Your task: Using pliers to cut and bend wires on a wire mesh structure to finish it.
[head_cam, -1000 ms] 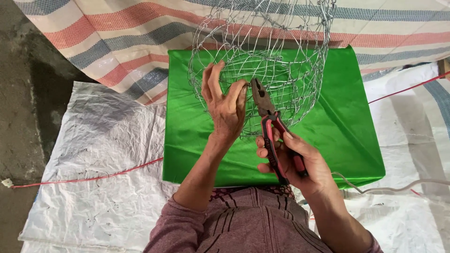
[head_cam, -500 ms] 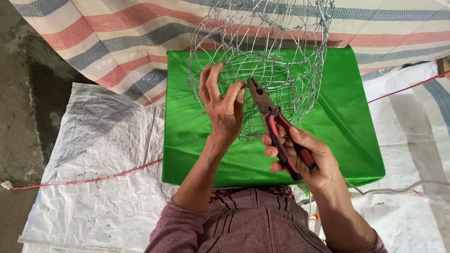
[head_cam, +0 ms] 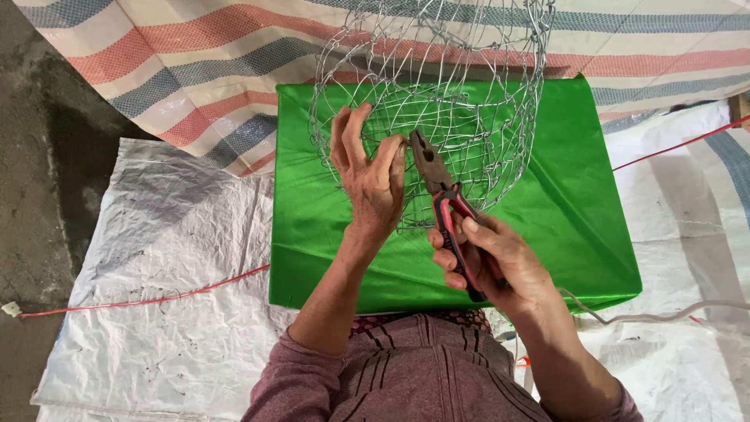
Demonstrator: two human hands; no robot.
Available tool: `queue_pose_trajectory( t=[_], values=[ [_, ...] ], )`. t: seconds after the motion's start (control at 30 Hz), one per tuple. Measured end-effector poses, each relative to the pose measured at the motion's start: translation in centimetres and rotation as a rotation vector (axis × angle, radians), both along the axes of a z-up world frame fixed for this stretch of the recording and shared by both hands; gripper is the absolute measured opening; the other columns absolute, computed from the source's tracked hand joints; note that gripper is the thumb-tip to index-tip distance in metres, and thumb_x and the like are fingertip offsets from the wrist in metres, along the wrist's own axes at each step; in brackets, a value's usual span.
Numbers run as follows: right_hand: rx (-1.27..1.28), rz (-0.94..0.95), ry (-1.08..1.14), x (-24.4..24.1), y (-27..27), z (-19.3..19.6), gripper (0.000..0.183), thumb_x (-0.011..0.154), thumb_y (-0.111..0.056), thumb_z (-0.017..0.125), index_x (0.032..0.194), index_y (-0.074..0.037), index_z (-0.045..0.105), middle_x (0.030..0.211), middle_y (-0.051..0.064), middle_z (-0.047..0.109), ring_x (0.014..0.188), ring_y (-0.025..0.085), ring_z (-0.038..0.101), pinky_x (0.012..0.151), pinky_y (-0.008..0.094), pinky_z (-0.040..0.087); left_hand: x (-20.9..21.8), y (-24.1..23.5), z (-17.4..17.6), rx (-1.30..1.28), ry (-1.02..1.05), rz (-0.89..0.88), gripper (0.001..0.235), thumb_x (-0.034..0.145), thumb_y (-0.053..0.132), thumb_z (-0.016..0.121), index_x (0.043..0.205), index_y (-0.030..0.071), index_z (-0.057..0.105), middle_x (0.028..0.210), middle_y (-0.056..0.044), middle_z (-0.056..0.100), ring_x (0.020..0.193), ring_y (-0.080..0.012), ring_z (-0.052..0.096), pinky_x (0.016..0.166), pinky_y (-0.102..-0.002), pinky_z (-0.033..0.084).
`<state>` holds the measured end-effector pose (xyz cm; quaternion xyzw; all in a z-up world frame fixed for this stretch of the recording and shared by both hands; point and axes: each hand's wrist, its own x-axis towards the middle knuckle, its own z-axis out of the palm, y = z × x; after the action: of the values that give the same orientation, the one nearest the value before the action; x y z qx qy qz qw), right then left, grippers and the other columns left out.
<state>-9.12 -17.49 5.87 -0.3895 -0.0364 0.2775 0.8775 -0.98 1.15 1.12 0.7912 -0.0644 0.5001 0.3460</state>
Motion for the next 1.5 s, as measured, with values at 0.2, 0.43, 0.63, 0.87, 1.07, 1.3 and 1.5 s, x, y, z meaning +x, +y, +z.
queue_pose_trajectory(
  t=[0.2, 0.43, 0.63, 0.87, 1.07, 1.3, 1.5],
  values=[
    [-0.008, 0.019, -0.057, 0.1, -0.4, -0.1, 0.027, 0.1, -0.023, 0.063, 0.105, 0.002, 0.052, 0.099, 0.026, 0.064, 0.081, 0.04, 0.069, 0.054, 0.045, 0.056, 0.2, 0.0, -0.3, -0.004, -0.018, -0.005, 0.019, 0.106, 0.023, 0.053, 0.096, 0.016, 0.068, 0.154, -0.012, 0.04, 0.149, -0.0393, 0.031, 0.12, -0.055, 0.027],
    [0.147, 0.088, -0.055, -0.3, 0.4, 0.5, 0.031, 0.1, -0.024, 0.065, 0.105, 0.004, 0.051, 0.113, 0.034, 0.066, 0.103, 0.043, 0.071, 0.082, 0.06, 0.06, 0.5, 2.6, -2.3, -0.19, -0.089, -0.131, 0.016, 0.102, 0.015, 0.055, 0.111, 0.021, 0.068, 0.157, -0.013, 0.036, 0.15, -0.0347, 0.032, 0.121, -0.052, 0.029],
    [0.126, 0.088, -0.007, 0.2, 2.9, 1.4, 0.03, 0.101, -0.023, 0.06, 0.106, 0.005, 0.05, 0.107, 0.032, 0.068, 0.098, 0.043, 0.073, 0.082, 0.057, 0.062, 1.1, 4.5, -1.3, -0.184, 0.072, -0.027, 0.013, 0.103, 0.019, 0.056, 0.105, 0.019, 0.069, 0.153, -0.015, 0.037, 0.148, -0.0349, 0.03, 0.123, -0.06, 0.02],
    [0.201, 0.049, 0.094, 0.9, 5.1, 1.3, 0.027, 0.103, -0.021, 0.056, 0.109, 0.005, 0.051, 0.11, 0.03, 0.066, 0.103, 0.042, 0.072, 0.09, 0.057, 0.06, 1.4, 4.5, -1.1, -0.184, 0.15, -0.09, 0.012, 0.104, 0.023, 0.059, 0.1, 0.017, 0.069, 0.152, -0.01, 0.039, 0.147, -0.0371, 0.031, 0.117, -0.066, 0.025],
    [0.252, 0.052, 0.181, 1.4, 5.1, 1.1, 0.027, 0.103, -0.022, 0.055, 0.111, 0.003, 0.051, 0.115, 0.029, 0.063, 0.108, 0.039, 0.069, 0.096, 0.055, 0.057, 1.3, 4.7, -0.7, -0.186, 0.151, -0.128, 0.012, 0.104, 0.022, 0.058, 0.098, 0.017, 0.066, 0.15, -0.006, 0.042, 0.147, -0.035, 0.033, 0.114, -0.063, 0.029],
    [0.327, 0.001, 0.289, 0.1, 6.8, 2.3, 0.027, 0.102, -0.023, 0.058, 0.112, 0.001, 0.052, 0.125, 0.028, 0.061, 0.115, 0.034, 0.066, 0.101, 0.051, 0.055, 1.4, 4.5, -0.8, -0.198, 0.148, -0.165, 0.009, 0.104, 0.015, 0.058, 0.098, 0.016, 0.064, 0.15, -0.006, 0.043, 0.147, -0.0365, 0.033, 0.114, -0.061, 0.027],
    [0.398, -0.001, 0.297, 1.5, 7.3, 0.0, 0.027, 0.102, -0.023, 0.058, 0.114, 0.001, 0.052, 0.129, 0.027, 0.058, 0.117, 0.033, 0.064, 0.102, 0.051, 0.055, 1.3, 4.8, -1.1, -0.182, 0.19, -0.19, 0.011, 0.103, 0.017, 0.059, 0.093, 0.017, 0.063, 0.151, -0.003, 0.042, 0.148, -0.0349, 0.032, 0.116, -0.059, 0.026]
  ],
)
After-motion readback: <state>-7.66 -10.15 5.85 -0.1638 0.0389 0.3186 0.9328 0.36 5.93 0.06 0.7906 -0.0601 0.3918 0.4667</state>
